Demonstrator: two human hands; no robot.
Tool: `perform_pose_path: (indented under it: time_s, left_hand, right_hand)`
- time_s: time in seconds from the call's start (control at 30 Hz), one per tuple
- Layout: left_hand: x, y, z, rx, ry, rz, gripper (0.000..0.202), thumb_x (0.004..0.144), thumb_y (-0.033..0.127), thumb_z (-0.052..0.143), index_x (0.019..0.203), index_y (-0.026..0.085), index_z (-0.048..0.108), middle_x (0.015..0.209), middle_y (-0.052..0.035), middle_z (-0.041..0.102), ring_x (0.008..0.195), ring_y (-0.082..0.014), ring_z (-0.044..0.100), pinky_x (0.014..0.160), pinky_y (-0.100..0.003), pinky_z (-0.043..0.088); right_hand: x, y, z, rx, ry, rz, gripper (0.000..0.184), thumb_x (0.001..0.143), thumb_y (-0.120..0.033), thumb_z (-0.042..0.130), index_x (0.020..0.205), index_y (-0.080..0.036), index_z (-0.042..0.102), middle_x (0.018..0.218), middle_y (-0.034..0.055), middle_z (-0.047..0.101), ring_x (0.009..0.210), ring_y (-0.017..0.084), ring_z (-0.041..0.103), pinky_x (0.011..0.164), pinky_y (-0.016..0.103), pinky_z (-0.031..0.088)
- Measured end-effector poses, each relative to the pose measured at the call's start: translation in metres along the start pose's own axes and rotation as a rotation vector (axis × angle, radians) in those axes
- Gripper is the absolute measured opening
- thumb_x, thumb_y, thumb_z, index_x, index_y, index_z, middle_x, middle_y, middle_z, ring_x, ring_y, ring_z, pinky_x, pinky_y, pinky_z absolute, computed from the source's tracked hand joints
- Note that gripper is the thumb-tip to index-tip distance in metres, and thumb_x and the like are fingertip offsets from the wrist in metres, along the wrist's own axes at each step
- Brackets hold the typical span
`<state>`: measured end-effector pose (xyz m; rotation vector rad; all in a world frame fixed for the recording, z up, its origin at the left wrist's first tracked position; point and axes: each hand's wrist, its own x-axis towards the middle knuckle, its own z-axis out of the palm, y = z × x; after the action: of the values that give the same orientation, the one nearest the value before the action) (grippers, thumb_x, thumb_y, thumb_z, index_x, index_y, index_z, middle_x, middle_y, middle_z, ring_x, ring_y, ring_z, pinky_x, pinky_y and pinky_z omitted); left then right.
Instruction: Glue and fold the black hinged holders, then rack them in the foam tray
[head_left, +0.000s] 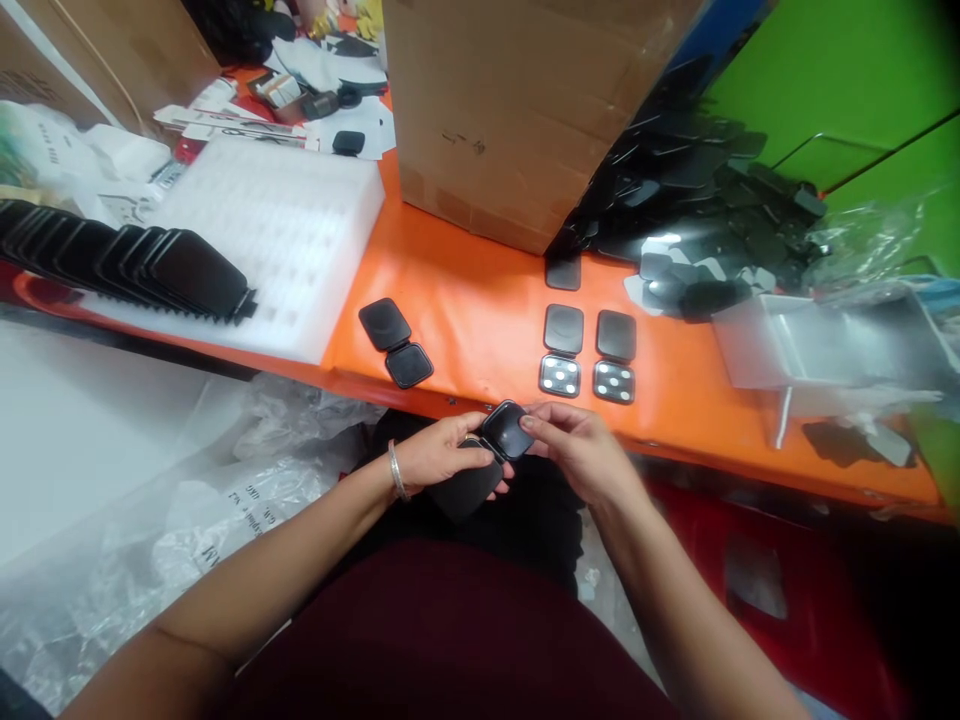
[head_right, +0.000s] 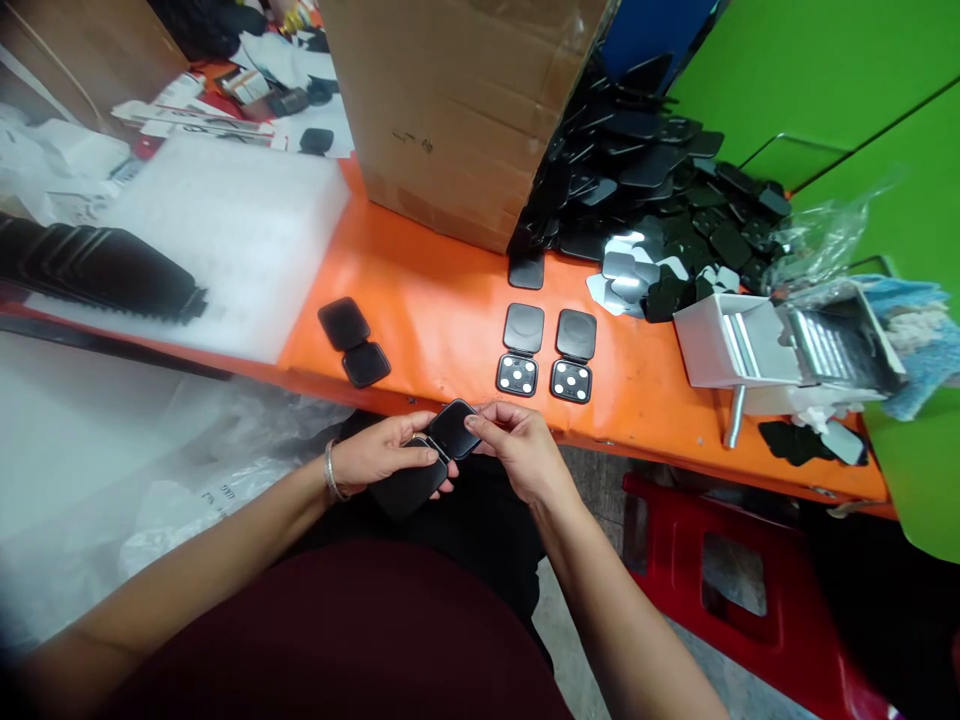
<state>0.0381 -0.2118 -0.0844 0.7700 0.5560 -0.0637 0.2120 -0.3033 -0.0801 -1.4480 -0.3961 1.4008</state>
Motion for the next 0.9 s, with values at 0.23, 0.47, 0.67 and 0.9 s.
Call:
perform_pose_path:
  time_s: [0.23, 0.47, 0.67, 0.9]
  left_hand:
    - [0.0001, -0.0025, -0.0021, -0.015, -0.031, 0.019, 0.047, 0.08, 0.025, 0.068, 0.121, 0.014, 0.048, 0.09, -0.0109, 0.068, 0.077, -0.0218, 0.07, 0.07, -0.035, 0.056]
    - [0.0006, -0.0043, -0.0063, -0.022, -0.067, 0.014, 0.047, 0.081, 0.026, 0.067, 0.122, 0.015, 0.048, 0.093, -0.0122, 0.068, 0.079, -0.0225, 0.07, 0.072, -0.037, 0.056]
    - [0.0011, -0.004, -0.0067, -0.015, -0.078, 0.02, 0.047, 0.081, 0.026, 0.067, 0.123, 0.015, 0.048, 0.094, -0.0129, 0.068, 0.08, -0.0225, 0.07, 0.072, -0.037, 0.057]
    - [0.0002, -0.0022, -0.0063, -0.001, -0.072, 0.027, 0.048, 0.081, 0.027, 0.068, 0.123, 0.015, 0.047, 0.095, -0.0129, 0.068, 0.08, -0.0222, 0.07, 0.072, -0.035, 0.057]
  right_hand:
    - [0.0014, 0.0015, 0.0023, -0.105, 0.041, -0.033, 0.026, 0.062, -0.039, 0.079, 0.065, -0.017, 0.065, 0.071, 0.0008, 0.062, 0.067, 0.013, 0.057, 0.061, 0.025, 0.049]
    - [0.0001, -0.0009, 0.0006, -0.128, 0.009, -0.029, 0.027, 0.063, -0.039, 0.079, 0.062, -0.017, 0.062, 0.074, 0.0005, 0.061, 0.067, 0.012, 0.056, 0.061, 0.024, 0.049]
    - [-0.0002, -0.0044, 0.0012, -0.124, 0.0, -0.018, 0.03, 0.062, -0.038, 0.079, 0.059, -0.016, 0.059, 0.072, 0.0, 0.061, 0.064, 0.011, 0.056, 0.058, 0.022, 0.048]
    - [-0.0009, -0.0032, 0.0032, -0.178, 0.037, -0.054, 0.03, 0.063, -0.041, 0.077, 0.062, -0.017, 0.06, 0.079, 0.0023, 0.064, 0.068, 0.013, 0.058, 0.059, 0.025, 0.049]
